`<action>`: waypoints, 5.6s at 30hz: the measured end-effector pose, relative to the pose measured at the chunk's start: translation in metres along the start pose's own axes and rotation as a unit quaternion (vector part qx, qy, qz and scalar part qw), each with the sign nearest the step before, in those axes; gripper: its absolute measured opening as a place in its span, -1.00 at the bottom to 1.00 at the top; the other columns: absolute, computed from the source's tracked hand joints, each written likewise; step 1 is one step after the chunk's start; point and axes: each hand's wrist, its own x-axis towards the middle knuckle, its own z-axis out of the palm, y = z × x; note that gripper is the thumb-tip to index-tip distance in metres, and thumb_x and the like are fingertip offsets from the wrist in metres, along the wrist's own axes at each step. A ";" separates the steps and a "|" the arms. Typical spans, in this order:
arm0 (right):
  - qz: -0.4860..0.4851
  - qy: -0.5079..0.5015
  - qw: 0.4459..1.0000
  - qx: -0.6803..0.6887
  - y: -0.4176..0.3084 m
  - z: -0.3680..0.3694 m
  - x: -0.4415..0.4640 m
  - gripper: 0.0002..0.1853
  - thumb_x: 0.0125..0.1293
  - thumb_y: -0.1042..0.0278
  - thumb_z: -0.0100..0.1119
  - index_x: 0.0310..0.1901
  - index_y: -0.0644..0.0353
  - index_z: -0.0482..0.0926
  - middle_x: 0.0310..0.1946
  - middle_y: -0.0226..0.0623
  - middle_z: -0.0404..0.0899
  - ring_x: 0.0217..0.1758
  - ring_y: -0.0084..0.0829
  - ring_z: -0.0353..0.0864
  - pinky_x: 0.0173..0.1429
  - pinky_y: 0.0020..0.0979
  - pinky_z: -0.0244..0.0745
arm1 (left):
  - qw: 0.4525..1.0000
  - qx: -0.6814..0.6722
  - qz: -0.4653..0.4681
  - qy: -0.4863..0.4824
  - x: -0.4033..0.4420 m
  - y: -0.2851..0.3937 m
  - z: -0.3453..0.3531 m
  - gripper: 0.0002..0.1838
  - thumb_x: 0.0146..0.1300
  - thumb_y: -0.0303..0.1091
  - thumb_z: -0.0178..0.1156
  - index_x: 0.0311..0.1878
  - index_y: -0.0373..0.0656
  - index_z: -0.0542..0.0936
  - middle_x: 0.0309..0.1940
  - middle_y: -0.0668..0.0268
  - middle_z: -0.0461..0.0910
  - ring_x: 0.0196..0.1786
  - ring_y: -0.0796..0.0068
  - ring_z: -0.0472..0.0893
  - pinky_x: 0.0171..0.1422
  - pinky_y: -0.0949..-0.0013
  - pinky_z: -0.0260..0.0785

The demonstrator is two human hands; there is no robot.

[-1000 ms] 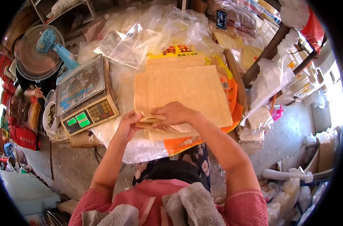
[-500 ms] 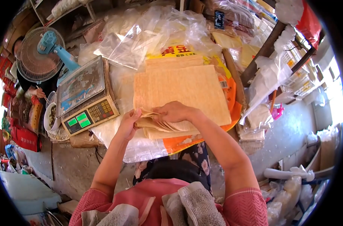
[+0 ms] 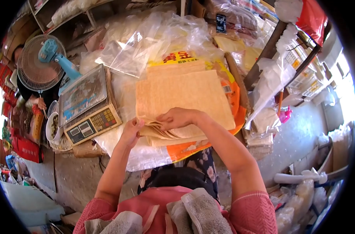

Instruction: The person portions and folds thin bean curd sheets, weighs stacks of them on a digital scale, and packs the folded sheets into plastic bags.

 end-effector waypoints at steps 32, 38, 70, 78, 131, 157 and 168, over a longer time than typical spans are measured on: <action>0.115 0.212 0.949 -0.204 -0.040 0.029 0.037 -0.55 0.28 -0.01 -0.07 -0.20 0.27 0.57 -0.44 -0.02 0.58 -0.26 -0.06 0.59 -0.14 -0.19 0.47 | 0.998 0.055 -0.011 0.021 -0.013 0.006 0.017 -0.52 0.06 -0.36 0.35 0.03 -0.27 0.42 -0.17 0.28 0.56 -0.12 0.50 0.55 -0.03 0.46 0.39; 0.135 0.303 0.925 0.184 0.020 0.026 0.030 -0.39 0.23 -0.20 0.01 -0.15 0.35 0.58 -0.30 0.05 0.60 -0.17 -0.12 0.59 -0.06 -0.28 0.44 | 0.991 -0.079 -0.104 -0.032 0.005 -0.015 -0.018 -0.55 0.06 -0.49 0.28 0.03 -0.43 0.43 -0.08 0.12 0.55 -0.10 0.34 0.58 -0.03 0.33 0.46; 0.042 0.677 0.694 -0.241 -0.168 -0.156 -0.156 -0.69 0.20 0.19 0.23 -0.15 0.27 0.62 -0.34 -0.31 0.67 -0.34 -0.58 0.60 -0.21 -0.47 0.52 | 0.779 0.561 0.010 0.280 -0.004 0.023 0.021 -0.49 0.12 -0.26 0.29 0.06 -0.39 0.42 -0.11 0.13 0.56 -0.09 0.30 0.58 -0.03 0.28 0.44; 0.032 0.452 0.892 -0.016 -0.066 0.028 -0.008 -0.53 0.17 0.07 0.20 -0.15 0.42 0.51 -0.53 0.08 0.51 -0.38 -0.25 0.59 -0.21 -0.35 0.47 | 0.994 -0.058 0.095 -0.011 0.002 0.009 0.042 -0.52 0.34 -0.13 0.03 0.23 -0.18 0.29 0.06 0.27 0.46 0.12 0.37 0.47 0.15 0.22 0.40; 0.186 0.559 0.788 0.180 -0.042 0.015 -0.079 -0.66 0.19 0.13 0.25 -0.15 0.23 0.54 -0.52 -0.42 0.54 -0.48 -0.63 0.47 -0.37 -0.51 0.42 | 0.984 -0.150 -0.013 0.089 -0.003 -0.007 -0.011 -0.65 0.11 -0.47 0.11 0.00 -0.36 0.46 -0.12 0.15 0.55 -0.09 0.30 0.56 0.04 0.34 0.40; 0.131 0.658 0.720 0.180 -0.028 0.004 -0.120 -0.66 0.20 0.28 0.22 -0.08 0.37 0.52 -0.33 -0.27 0.64 -0.34 -0.54 0.60 -0.24 -0.49 0.50 | 0.788 0.411 0.433 0.151 -0.006 0.051 0.081 -0.75 0.13 -0.46 0.14 -0.11 -0.31 0.50 -0.29 -0.01 0.57 -0.35 0.05 0.57 -0.28 0.19 0.39; -0.044 0.572 0.818 0.047 -0.083 0.023 -0.086 -0.20 0.07 0.10 0.26 0.30 0.27 0.18 0.20 0.06 0.30 0.12 -0.09 0.47 0.11 -0.27 0.40 | 0.749 0.534 0.385 0.073 -0.006 0.058 0.149 -0.07 -0.08 -0.42 0.26 0.36 -0.38 0.01 0.28 -0.11 0.19 0.09 -0.10 0.40 0.10 0.14 0.36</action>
